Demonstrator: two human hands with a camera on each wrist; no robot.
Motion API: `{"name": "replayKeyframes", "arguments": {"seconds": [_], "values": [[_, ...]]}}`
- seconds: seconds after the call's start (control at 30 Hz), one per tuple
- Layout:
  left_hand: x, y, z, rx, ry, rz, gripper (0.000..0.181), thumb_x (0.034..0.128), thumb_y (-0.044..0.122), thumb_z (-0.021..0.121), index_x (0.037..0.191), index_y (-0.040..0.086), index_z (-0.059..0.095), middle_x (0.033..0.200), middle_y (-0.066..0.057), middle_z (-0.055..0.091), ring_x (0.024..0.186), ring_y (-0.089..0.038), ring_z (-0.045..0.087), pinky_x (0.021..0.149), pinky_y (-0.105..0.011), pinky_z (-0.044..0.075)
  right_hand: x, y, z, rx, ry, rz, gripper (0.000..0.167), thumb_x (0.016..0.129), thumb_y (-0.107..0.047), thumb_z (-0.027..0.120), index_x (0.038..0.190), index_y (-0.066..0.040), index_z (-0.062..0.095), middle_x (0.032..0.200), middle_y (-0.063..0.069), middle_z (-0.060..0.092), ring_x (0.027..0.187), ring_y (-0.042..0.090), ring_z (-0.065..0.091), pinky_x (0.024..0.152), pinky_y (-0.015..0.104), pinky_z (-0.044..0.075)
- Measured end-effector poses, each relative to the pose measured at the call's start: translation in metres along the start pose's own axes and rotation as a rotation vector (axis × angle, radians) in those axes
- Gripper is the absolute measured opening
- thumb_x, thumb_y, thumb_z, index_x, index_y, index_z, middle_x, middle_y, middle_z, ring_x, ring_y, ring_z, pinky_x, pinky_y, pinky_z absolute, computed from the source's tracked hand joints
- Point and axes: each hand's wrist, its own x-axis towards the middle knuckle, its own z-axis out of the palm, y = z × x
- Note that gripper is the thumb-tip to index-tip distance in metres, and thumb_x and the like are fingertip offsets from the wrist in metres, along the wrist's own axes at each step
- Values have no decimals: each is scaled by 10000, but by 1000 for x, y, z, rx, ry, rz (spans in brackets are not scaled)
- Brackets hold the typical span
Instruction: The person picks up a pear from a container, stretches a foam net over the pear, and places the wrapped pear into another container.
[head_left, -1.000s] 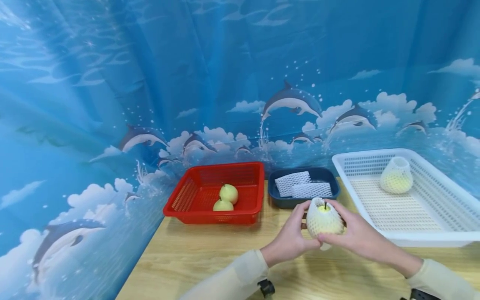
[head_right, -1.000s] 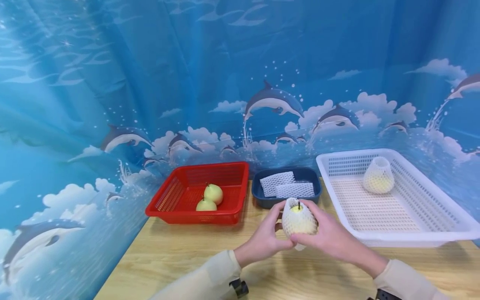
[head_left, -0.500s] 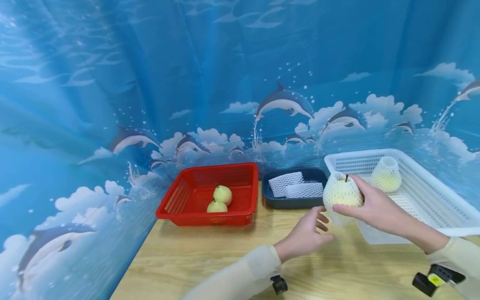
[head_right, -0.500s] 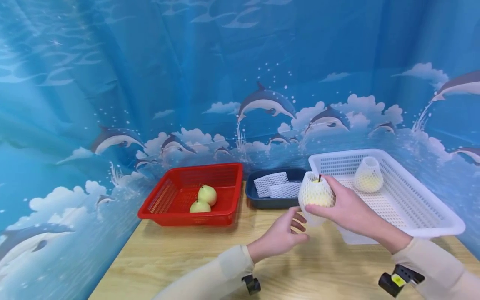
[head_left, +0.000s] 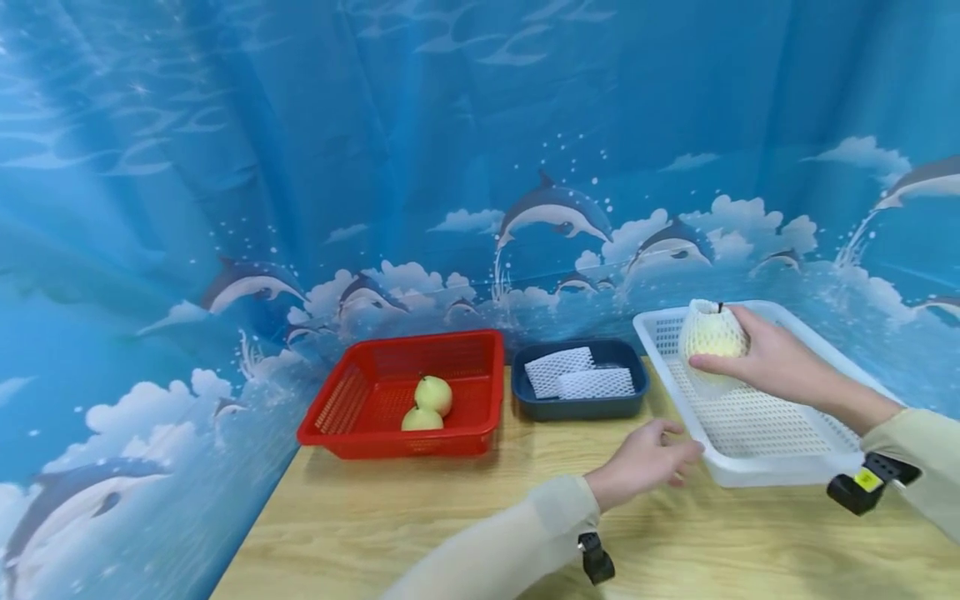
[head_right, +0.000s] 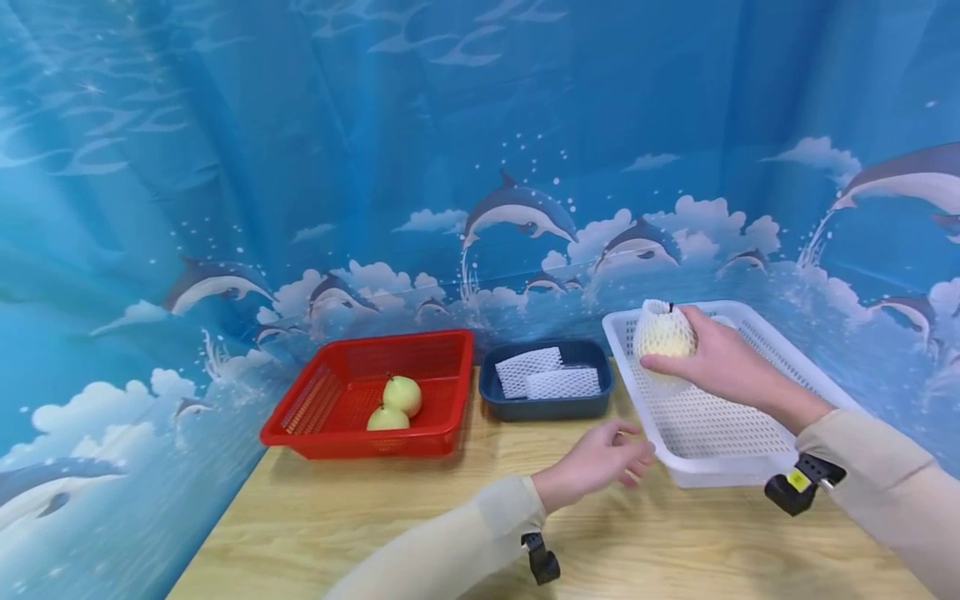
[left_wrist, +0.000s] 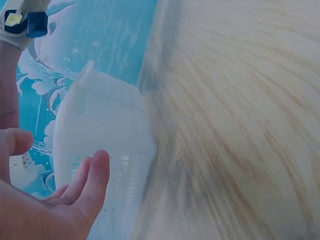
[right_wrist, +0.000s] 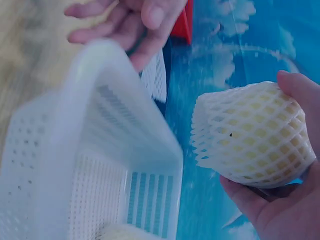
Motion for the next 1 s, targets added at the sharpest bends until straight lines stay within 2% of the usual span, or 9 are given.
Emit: {"name": "replayKeyframes", "arguments": {"seconds": [0.17,0.27,0.37,0.43,0.5,0.7,0.83,0.93,1.0], "values": [[12,1,9,-152,28,6,127,944,161,653,1010,68,597,805,-138,714,664,-187,655,642,-336,597,22,14,1,-11,-10,21,1025,891,-528,709,1537,78,193,1087,227,602,802,238,612,588,359,496],[17,-1,12,-200,32,3,71,943,93,643,909,65,588,736,-158,697,610,-181,626,611,-333,596,35,23,6,-23,-13,21,1021,875,-529,727,1507,103,233,1060,228,608,781,238,616,588,356,504],[19,-4,15,-246,30,8,97,927,29,637,842,45,594,705,-221,687,643,-377,689,589,-345,601,47,33,11,-51,-32,34,1048,852,-570,731,1478,124,258,1067,245,609,787,240,621,596,350,514],[20,-5,16,-272,21,14,110,918,-4,629,816,29,605,718,-272,683,737,-512,692,594,-364,607,54,40,14,-80,-46,46,1065,839,-595,730,1456,142,271,1091,270,606,812,256,627,608,359,521],[21,-5,17,-292,6,20,116,917,-18,618,808,20,606,733,-309,680,849,-584,665,598,-376,610,59,44,15,-103,-60,55,1092,832,-613,727,1450,161,267,1119,302,596,844,287,635,629,385,533],[25,-4,16,-301,-20,21,140,929,-19,607,793,16,604,716,-300,677,696,-445,698,545,-324,590,79,55,15,-166,-106,67,1174,831,-644,706,1470,202,201,1269,422,505,1037,506,604,792,589,531],[27,-2,17,-294,-13,27,134,933,-18,608,806,17,584,727,-319,674,796,-554,682,563,-354,600,90,64,15,-204,-156,91,1220,819,-657,707,1477,213,160,1351,456,432,1165,585,514,893,685,465],[26,-1,20,-290,-7,13,123,933,-16,615,835,21,551,710,-302,674,851,-598,658,560,-358,598,95,72,18,-232,-219,87,1203,821,-627,723,1468,222,169,1378,462,409,1183,590,499,900,679,467],[25,-1,22,-293,-2,6,121,933,-14,620,864,25,528,690,-281,671,852,-604,655,545,-343,590,97,77,21,-229,-280,93,1171,833,-580,736,1470,219,163,1390,469,389,1044,538,580,808,609,524]]}}
